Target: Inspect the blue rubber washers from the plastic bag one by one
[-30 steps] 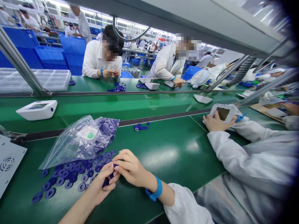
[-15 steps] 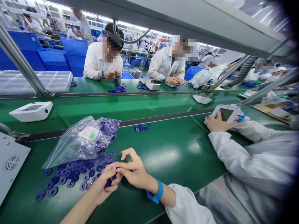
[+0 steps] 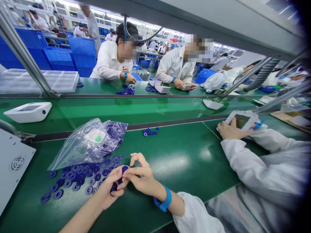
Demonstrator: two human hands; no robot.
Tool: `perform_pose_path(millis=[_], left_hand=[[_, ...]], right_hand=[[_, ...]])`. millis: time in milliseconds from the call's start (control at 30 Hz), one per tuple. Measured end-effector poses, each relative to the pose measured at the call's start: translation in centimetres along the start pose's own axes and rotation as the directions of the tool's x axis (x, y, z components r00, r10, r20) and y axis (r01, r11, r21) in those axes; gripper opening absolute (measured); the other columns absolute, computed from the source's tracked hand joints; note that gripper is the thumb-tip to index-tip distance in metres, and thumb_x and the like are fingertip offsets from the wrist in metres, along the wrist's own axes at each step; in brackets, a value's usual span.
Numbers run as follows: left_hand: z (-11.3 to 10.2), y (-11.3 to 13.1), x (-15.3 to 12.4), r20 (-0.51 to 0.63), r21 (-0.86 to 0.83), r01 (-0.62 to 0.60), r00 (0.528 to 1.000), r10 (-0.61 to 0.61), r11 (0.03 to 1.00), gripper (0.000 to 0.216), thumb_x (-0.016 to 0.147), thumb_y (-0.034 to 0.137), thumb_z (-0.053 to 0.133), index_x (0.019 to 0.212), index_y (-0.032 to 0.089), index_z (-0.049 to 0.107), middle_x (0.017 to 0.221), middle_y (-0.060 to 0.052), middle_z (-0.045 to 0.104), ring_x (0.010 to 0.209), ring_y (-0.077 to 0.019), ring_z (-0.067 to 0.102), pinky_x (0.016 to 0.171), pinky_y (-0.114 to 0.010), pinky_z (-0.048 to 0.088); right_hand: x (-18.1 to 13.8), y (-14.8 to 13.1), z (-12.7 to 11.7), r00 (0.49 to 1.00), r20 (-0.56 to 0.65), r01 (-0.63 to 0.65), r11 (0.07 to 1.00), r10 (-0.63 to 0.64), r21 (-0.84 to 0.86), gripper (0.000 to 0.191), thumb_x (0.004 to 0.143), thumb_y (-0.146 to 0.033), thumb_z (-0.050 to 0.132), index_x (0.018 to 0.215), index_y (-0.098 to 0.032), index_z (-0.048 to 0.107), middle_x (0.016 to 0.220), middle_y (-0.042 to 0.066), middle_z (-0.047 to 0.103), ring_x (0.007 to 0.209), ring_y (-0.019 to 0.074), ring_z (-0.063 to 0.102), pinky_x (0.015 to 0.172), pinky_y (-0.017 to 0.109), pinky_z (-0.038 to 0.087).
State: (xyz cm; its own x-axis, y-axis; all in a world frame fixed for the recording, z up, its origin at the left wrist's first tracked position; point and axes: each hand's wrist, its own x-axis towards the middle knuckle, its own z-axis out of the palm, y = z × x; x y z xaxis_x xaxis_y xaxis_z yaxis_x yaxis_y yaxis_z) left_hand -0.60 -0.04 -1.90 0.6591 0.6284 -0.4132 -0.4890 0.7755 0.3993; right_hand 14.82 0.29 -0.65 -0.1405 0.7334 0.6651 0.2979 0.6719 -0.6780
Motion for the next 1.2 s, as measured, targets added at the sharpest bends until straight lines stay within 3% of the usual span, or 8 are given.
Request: perform_pose_path(millis=[100,233,500,633,800,933,1200], left_hand=[[-0.06,-0.01,0.01,-0.039,-0.013,-0.003,0.999,0.003,1.000,0.053,0.058,0.041,0.088,0.084,0.016,0.049,0.064,0.007,0.039,0.045,0.0001,0.030,0.033,-0.008,0.008],[0.11,0.12,0.04,-0.046,-0.018,-0.007,0.999,0.006,1.000,0.056,0.056,0.041,0.089,0.085,0.016,0.048,0.064,0.007,0.039,0.045,-0.0001,0.031,0.033,-0.007,0.009],[-0.14,0.06,0.14,0.039,0.007,-0.014,0.999,0.013,1.000,0.047,0.065,0.040,0.084,0.086,0.015,0.051,0.067,0.006,0.037,0.047,-0.0002,0.027,0.033,-0.008,0.007],[-0.32,-0.06,0.05,0.013,-0.002,-0.007,1.000,0.007,1.000,0.048,0.065,0.040,0.085,0.087,0.016,0.050,0.067,0.006,0.037,0.046,0.0000,0.028,0.033,-0.008,0.009],[-0.23,0.04,-0.02,-0.028,-0.027,-0.002,1.000,0.001,1.000,0.051,0.061,0.039,0.087,0.089,0.017,0.050,0.066,0.007,0.037,0.045,0.0002,0.028,0.034,-0.008,0.009],[-0.27,0.06,-0.01,-0.006,-0.031,-0.004,1.000,0.004,1.000,0.050,0.062,0.038,0.087,0.090,0.017,0.051,0.065,0.007,0.037,0.046,-0.0002,0.029,0.034,-0.007,0.010],[-0.10,0.14,-0.08,-0.048,-0.046,-0.007,0.999,0.005,0.999,0.051,0.059,0.035,0.089,0.090,0.017,0.053,0.064,0.007,0.040,0.045,-0.0002,0.030,0.034,-0.008,0.011]], right_hand=[[0.10,-0.18,0.06,0.999,0.030,-0.021,1.000,0.021,-0.013,0.006,0.082,-0.018,0.069,0.086,-0.023,0.072,0.091,0.004,0.057,0.088,0.0179,0.056,0.091,0.044,0.050],[0.10,-0.03,0.02,0.996,0.072,0.051,0.997,-0.047,-0.062,0.015,0.084,-0.019,0.066,0.099,-0.023,0.069,0.094,0.005,0.061,0.091,0.0181,0.058,0.096,0.048,0.046],[0.04,0.43,-0.09,0.994,0.046,0.107,0.990,-0.104,-0.087,0.012,0.082,-0.012,0.066,0.079,-0.023,0.067,0.088,0.001,0.059,0.084,0.0137,0.060,0.100,0.050,0.042],[0.10,0.22,-0.01,0.995,0.031,0.097,0.993,-0.096,-0.067,0.018,0.080,-0.007,0.065,0.071,-0.022,0.064,0.083,-0.001,0.059,0.080,0.0123,0.059,0.101,0.048,0.041],[0.25,-0.09,0.07,0.998,0.025,0.060,0.995,-0.058,-0.081,0.013,0.081,-0.015,0.067,0.071,-0.022,0.064,0.084,0.000,0.059,0.081,0.0140,0.060,0.099,0.048,0.043],[0.46,-0.24,-0.06,0.999,0.052,0.013,0.995,-0.008,-0.100,0.007,0.081,-0.025,0.070,0.081,-0.021,0.064,0.087,0.003,0.061,0.085,0.0168,0.060,0.099,0.048,0.044],[0.50,-0.27,-0.15,0.993,0.115,-0.022,0.995,0.033,-0.097,0.019,0.083,-0.028,0.069,0.101,-0.023,0.065,0.094,0.005,0.062,0.090,0.0194,0.059,0.099,0.049,0.042]])
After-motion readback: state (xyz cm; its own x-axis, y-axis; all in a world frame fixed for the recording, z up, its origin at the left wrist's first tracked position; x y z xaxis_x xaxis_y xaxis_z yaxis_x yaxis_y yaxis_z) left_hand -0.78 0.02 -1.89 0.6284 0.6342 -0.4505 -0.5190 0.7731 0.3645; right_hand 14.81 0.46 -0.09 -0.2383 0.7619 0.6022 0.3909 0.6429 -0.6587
